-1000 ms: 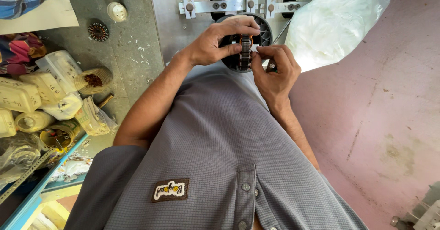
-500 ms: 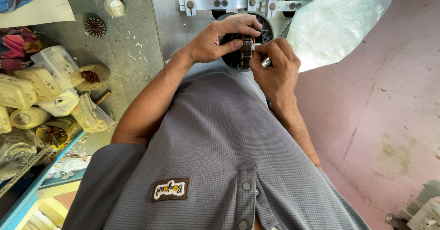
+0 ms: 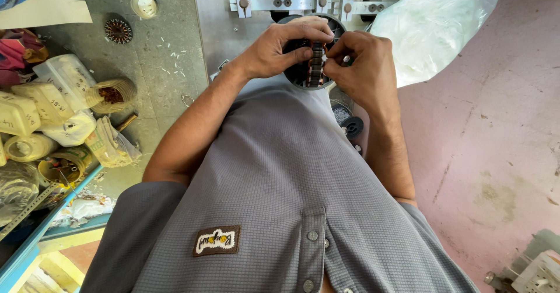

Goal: The person connects and secures wires to a fan motor stator using a small screwdriver and by hand, then fits the stator assembly onto a metal shaft.

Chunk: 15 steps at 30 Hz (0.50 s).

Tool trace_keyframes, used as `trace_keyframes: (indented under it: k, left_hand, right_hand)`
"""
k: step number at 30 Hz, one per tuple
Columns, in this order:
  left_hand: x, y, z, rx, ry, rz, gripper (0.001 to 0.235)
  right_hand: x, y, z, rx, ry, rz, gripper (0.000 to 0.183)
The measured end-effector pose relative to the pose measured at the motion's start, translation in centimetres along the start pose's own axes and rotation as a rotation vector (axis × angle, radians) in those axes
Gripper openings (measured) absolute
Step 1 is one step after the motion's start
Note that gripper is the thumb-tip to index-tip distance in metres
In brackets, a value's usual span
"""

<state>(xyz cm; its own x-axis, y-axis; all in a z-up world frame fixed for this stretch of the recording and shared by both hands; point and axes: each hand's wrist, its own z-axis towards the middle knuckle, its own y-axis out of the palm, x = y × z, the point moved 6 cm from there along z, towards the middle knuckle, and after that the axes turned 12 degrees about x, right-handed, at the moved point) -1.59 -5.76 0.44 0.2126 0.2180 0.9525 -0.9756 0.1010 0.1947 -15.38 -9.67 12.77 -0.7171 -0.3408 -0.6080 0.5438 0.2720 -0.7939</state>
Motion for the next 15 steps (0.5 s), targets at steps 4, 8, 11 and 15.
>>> trace_keyframes:
  k: [4, 8, 11, 15]
  left_hand:
    - [-0.1, 0.0, -0.3, 0.006, -0.036, 0.025, 0.042]
    - [-0.8, -0.1, -0.1, 0.018, -0.003, 0.038, 0.043]
    - [-1.3, -0.1, -0.1, 0.014, 0.01, 0.031, 0.041]
    - [-1.7, -0.1, -0.1, 0.013, 0.005, 0.05, 0.039]
  right_hand:
    - [-1.8, 0.1, -1.3, 0.085, -0.126, -0.15, 0.005]
    - [0.2, 0.3, -0.1, 0.005, 0.001, -0.063, 0.008]
    - [3.3, 1.2, 1.4, -0.185, 0.223, 0.13, 0.013]
    - [5.2, 1.2, 0.8, -0.223, 0.251, 0.446, 0.014]
